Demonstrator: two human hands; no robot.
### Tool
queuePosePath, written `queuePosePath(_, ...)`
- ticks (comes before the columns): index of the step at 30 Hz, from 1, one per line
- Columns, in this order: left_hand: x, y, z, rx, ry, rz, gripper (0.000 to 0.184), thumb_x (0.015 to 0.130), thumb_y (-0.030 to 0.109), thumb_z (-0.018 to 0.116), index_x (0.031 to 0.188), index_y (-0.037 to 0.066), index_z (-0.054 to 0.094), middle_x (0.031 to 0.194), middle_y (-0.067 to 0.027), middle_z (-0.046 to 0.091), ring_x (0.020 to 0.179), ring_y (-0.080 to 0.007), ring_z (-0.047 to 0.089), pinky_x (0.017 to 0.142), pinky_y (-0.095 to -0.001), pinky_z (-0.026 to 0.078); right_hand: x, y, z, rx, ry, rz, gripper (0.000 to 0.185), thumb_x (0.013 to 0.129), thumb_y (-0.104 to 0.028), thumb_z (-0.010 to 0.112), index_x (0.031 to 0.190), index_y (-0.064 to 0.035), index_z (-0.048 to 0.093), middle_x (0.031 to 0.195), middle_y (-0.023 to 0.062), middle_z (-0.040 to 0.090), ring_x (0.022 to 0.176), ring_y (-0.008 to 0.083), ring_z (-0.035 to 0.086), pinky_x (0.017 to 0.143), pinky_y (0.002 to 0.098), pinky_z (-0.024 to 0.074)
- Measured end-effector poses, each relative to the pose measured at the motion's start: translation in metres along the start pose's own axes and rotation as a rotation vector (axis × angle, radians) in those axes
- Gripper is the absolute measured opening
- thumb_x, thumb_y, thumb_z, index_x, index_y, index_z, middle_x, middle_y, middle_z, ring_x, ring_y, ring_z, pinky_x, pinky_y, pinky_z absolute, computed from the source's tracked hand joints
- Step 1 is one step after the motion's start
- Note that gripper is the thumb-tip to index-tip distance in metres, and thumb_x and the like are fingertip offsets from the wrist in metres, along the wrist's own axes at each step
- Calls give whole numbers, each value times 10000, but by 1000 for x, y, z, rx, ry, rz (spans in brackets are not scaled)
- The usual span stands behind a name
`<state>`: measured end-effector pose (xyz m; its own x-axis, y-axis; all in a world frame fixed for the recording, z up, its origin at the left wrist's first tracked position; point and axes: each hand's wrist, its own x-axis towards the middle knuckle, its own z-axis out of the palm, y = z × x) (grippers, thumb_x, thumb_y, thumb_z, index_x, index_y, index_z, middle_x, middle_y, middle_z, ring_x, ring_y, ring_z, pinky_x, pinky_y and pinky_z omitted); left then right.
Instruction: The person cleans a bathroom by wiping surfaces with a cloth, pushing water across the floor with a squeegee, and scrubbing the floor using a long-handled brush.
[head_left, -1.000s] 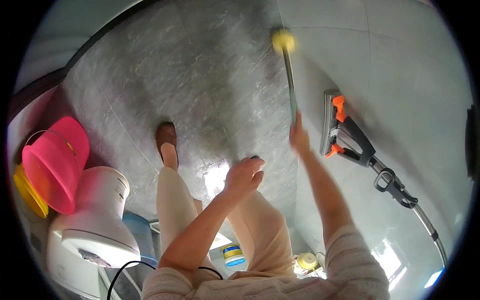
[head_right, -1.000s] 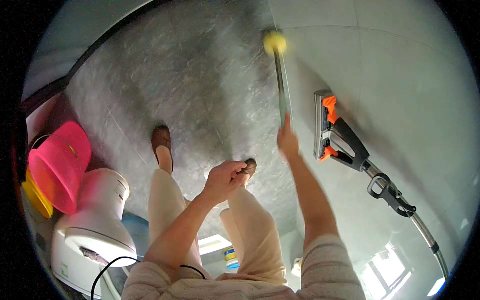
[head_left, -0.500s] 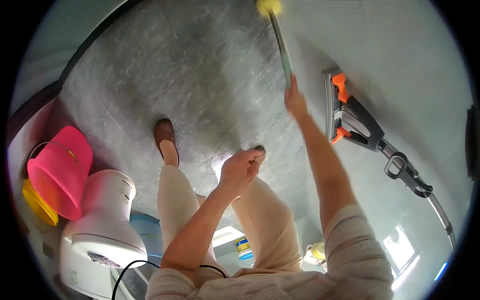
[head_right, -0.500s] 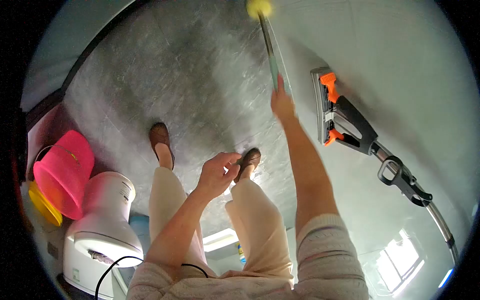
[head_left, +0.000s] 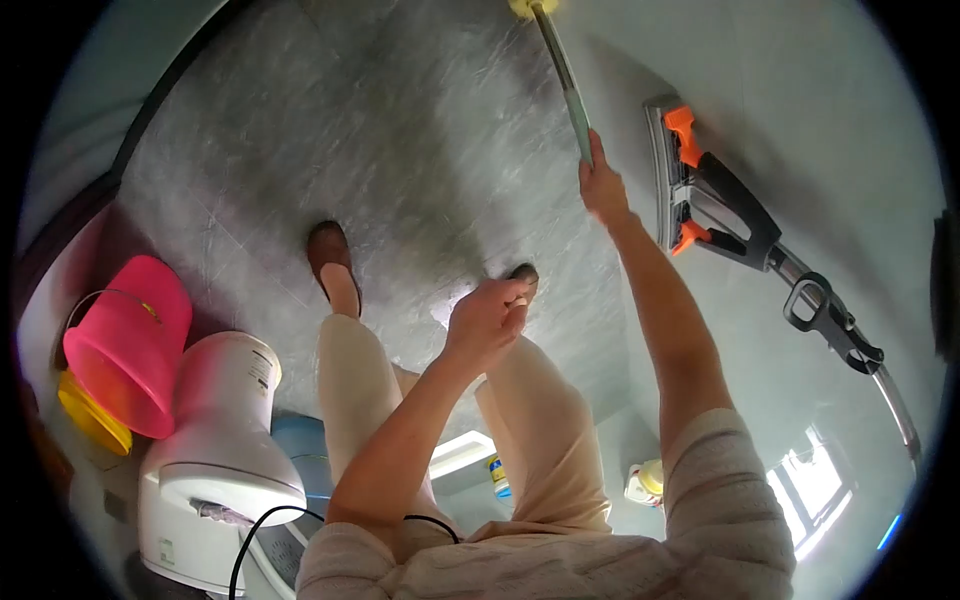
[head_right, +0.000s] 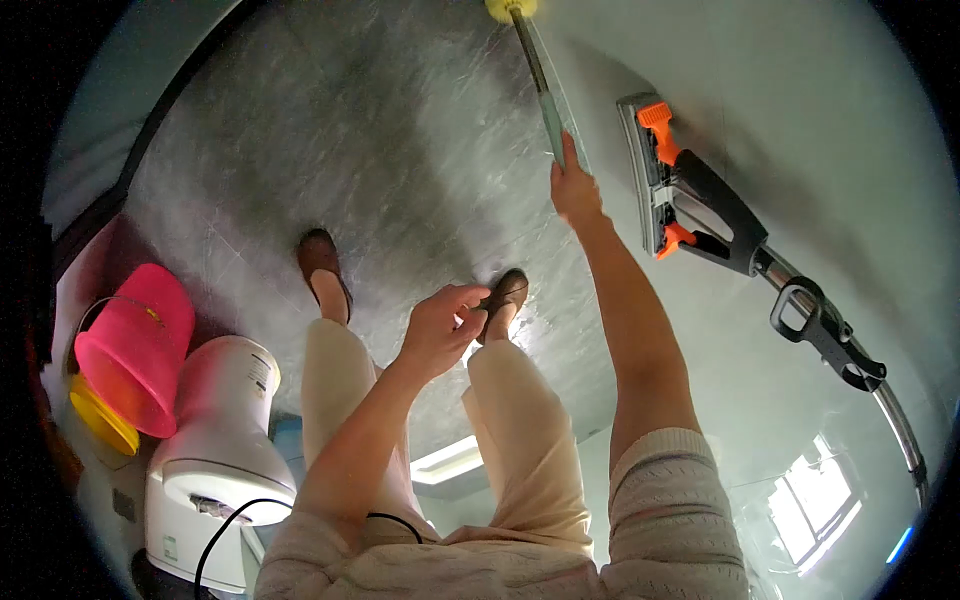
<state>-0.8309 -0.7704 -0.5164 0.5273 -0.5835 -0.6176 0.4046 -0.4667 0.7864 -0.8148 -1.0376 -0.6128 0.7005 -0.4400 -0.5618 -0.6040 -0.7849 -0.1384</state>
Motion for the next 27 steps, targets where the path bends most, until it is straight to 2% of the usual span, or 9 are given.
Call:
queuePosePath(4,-5,4,-5,-110,-27,-91,259,759,88,610,1016,72,577,840,-80,574,655,-157,567,577,-281,469,-121,92,32,7,-56,42,601,875,-229,402,1380,-245,77,709,261,572,629,451,547,551,523,417)
queuePosePath(5,-5,3,-5,-120,-12,-110,257,758,91,613,1013,78,580,846,-79,576,662,-157,571,579,-279,470,-170,107,20,-21,-206,259,596,876,-234,403,1379,-246,83,725,245,583,627,444,552,543,515,422)
queuePosePath(10,-5,-3,-4,-103,65,-43,241,761,93,612,1000,77,584,839,-70,574,666,-152,568,585,-274,467,-307,115,-9,47,-128,383,473,890,-247,400,1344,-210,271,695,221,581,613,384,577,527,447,437)
queuePosePath(12,-7,-3,-2,-138,33,-40,238,764,95,610,1000,76,584,841,-69,576,670,-150,569,587,-271,464,-322,122,5,34,-230,511,489,885,-237,409,1350,-214,259,730,228,586,650,394,579,554,454,439)
queuePosePath(14,-5,0,-2,-92,19,-50,237,765,92,609,1001,77,584,842,-68,576,669,-148,567,585,-267,461,-307,137,40,8,-145,407,504,882,-229,410,1357,-218,239,763,233,589,670,406,577,571,468,439)
queuePosePath(16,-4,4,-3,-92,23,-56,238,766,89,610,1002,78,582,841,-68,575,668,-148,565,583,-264,460,-252,133,61,97,-37,331,545,876,-213,410,1370,-243,181,824,244,591,709,433,568,592,502,434)
queuePosePath(19,-5,4,1,-116,38,-53,245,765,83,612,1008,76,579,839,-68,574,665,-150,563,581,-264,461,-125,84,48,95,31,67,578,872,-236,429,1369,-260,134,706,273,570,631,452,554,547,523,423)
queuePosePath(23,-5,-6,12,-68,25,-25,253,762,78,616,1012,74,576,840,-67,575,667,-151,565,580,-268,464,-44,44,5,45,-64,52,605,869,-244,436,1375,-250,103,679,277,553,614,452,546,535,532,409)
queuePosePath(27,-3,7,11,-101,-9,-65,255,758,72,615,1010,74,577,838,-67,576,662,-150,566,576,-276,468,-244,174,30,-33,-224,291,608,876,-215,418,1380,-280,85,745,230,599,662,409,586,597,476,472)
